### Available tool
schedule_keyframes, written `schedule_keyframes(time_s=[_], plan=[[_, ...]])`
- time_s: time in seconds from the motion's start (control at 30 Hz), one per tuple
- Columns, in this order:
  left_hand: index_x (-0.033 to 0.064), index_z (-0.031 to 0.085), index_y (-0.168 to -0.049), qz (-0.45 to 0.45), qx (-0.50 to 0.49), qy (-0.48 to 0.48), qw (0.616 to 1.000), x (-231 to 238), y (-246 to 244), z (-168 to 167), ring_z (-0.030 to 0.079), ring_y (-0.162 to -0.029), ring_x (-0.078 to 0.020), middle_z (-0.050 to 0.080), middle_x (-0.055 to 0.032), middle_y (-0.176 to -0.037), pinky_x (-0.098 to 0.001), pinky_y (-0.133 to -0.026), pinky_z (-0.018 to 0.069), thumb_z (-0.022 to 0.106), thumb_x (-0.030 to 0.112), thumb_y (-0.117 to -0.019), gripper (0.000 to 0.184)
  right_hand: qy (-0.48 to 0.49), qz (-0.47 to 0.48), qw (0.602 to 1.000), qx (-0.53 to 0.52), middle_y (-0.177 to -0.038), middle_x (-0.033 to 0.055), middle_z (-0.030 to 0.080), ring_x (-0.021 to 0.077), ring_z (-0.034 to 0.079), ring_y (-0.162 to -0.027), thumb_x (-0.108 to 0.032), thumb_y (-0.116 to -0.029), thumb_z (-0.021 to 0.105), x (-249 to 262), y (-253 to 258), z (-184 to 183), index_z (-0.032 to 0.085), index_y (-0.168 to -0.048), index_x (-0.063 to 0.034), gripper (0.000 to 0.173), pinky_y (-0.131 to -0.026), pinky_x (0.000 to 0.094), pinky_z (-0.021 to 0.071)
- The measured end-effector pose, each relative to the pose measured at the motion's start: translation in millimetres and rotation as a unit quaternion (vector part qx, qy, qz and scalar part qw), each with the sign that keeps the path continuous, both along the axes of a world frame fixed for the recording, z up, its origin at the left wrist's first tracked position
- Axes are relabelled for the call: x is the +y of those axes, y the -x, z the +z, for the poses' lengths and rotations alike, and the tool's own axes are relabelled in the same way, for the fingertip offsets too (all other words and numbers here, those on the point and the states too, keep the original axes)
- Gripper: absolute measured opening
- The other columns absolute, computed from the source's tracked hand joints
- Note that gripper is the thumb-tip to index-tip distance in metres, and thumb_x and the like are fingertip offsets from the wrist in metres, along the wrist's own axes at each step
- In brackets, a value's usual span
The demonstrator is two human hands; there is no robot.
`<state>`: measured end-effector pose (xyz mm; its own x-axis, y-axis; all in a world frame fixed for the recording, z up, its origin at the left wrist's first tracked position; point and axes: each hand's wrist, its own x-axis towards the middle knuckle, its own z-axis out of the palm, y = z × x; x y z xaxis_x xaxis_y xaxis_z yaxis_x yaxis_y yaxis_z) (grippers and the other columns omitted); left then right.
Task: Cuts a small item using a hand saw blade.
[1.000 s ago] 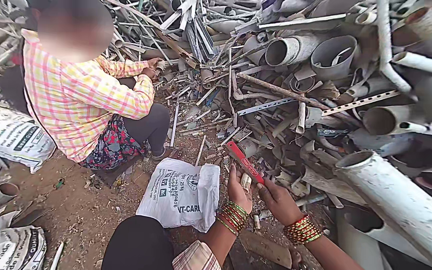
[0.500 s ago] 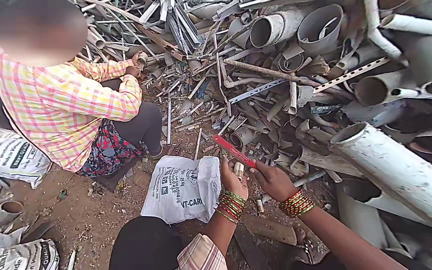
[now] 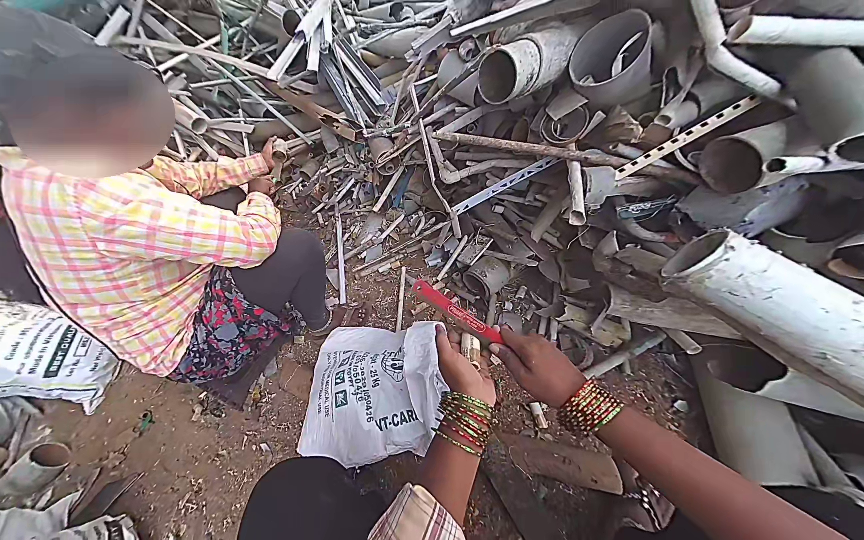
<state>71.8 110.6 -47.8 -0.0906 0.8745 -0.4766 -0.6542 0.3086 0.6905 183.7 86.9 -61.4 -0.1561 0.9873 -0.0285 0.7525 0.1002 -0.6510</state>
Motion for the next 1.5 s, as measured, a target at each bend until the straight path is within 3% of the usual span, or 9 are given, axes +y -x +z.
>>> schedule_keyframes(time_s=[0.23,0.43,0.53,0.67,0.8,1.0,1.07,1.27,1.5], plan=[[0.0071,0.056,-0.089,0.014,-0.057,-0.02,0.998,4,8,-6,0.062,-0.057,-0.0127,0.062,-0.0031,-0.067,-0.0248,-0.056,0.0538,0.015,0.043,-0.1124,0.059,-0.034,0.04,0.999,0.0,-0.079,0.0263,0.065,0.0473,0.068,-0.076,-0.025,-0.1053,0.046,-9,15,-7,0.064,-0.11,0.0092,0.039,-0.067,0.0631,0.0499],[-0.0028,0.053,-0.127,-0.01,-0.004,-0.012,1.0,0,3,-4,0.062,-0.086,-0.0183,0.061,-0.013,-0.103,-0.0316,-0.077,0.0531,0.018,0.04,-0.1134,0.057,-0.033,-0.029,0.999,0.009,-0.08,0.0255,0.065,0.0464,0.067,-0.078,-0.022,-0.1064,0.045,-1,9,-6,0.064,-0.109,0.0081,0.035,-0.07,0.0633,0.0494],[-0.0022,0.052,-0.127,-0.001,-0.007,-0.006,1.0,2,5,-7,0.062,-0.083,-0.0183,0.061,-0.0126,-0.1,-0.032,-0.076,0.0531,0.02,0.039,-0.1134,0.054,-0.078,-0.02,0.996,0.026,-0.074,0.0224,0.064,0.0419,0.067,-0.069,-0.024,-0.1028,0.046,-7,15,-17,0.065,-0.107,0.0096,0.038,-0.063,0.0587,0.0505],[-0.001,0.055,-0.115,-0.001,-0.016,0.007,1.0,1,4,-6,0.064,-0.073,-0.0168,0.062,-0.0098,-0.087,-0.0295,-0.069,0.0549,0.02,0.039,-0.1136,0.053,-0.032,-0.006,0.999,0.01,-0.082,0.025,0.065,0.0433,0.067,-0.077,-0.023,-0.1056,0.046,-10,13,-11,0.063,-0.116,0.0101,0.039,-0.071,0.0605,0.0505],[-0.0054,0.054,-0.128,-0.032,0.003,-0.005,0.999,2,2,-13,0.063,-0.086,-0.021,0.062,-0.0174,-0.107,-0.0332,-0.074,0.0539,0.02,0.039,-0.1135,0.057,-0.012,-0.024,1.0,0.0,-0.082,0.026,0.064,0.0454,0.066,-0.078,-0.022,-0.1072,0.045,-4,2,-7,0.062,-0.113,0.01,0.037,-0.071,0.0627,0.0487],[-0.0038,0.051,-0.13,-0.019,0.025,0.002,1.0,3,5,-9,0.064,-0.08,-0.0199,0.063,-0.0153,-0.1,-0.0336,-0.073,0.0548,0.015,0.042,-0.1131,0.06,-0.094,-0.001,0.995,0.033,-0.07,0.0225,0.061,0.0422,0.064,-0.064,-0.026,-0.1008,0.044,-10,10,-24,0.065,-0.109,0.011,0.044,-0.06,0.0607,0.0479],[-0.0026,0.049,-0.137,-0.033,0.028,-0.002,0.999,3,4,-11,0.063,-0.088,-0.0217,0.062,-0.0177,-0.11,-0.0362,-0.078,0.0529,0.015,0.042,-0.1128,0.061,-0.078,0.001,0.997,0.016,-0.076,0.0265,0.064,0.0476,0.066,-0.07,-0.026,-0.1023,0.045,-8,5,-20,0.064,-0.115,0.0118,0.044,-0.065,0.0658,0.0488],[-0.0053,0.056,-0.121,-0.034,0.036,-0.001,0.999,3,2,-24,0.061,-0.085,-0.0201,0.061,-0.0154,-0.101,-0.0346,-0.074,0.0525,0.017,0.042,-0.113,0.062,-0.029,-0.04,0.999,-0.002,-0.092,0.0329,0.069,0.0531,0.068,-0.088,-0.017,-0.1063,0.049,-6,7,-18,0.06,-0.13,0.0111,0.038,-0.079,0.0695,0.0491],[-0.0048,0.05,-0.132,-0.041,-0.01,0.016,0.999,5,5,-11,0.063,-0.094,-0.025,0.064,-0.0185,-0.108,-0.0399,-0.082,0.0523,0.013,0.041,-0.1133,0.062,-0.01,-0.013,1.0,0.011,-0.087,0.0288,0.067,0.0465,0.068,-0.083,-0.017,-0.1042,0.048,-9,7,-16,0.063,-0.12,0.012,0.037,-0.079,0.0643,0.05]])
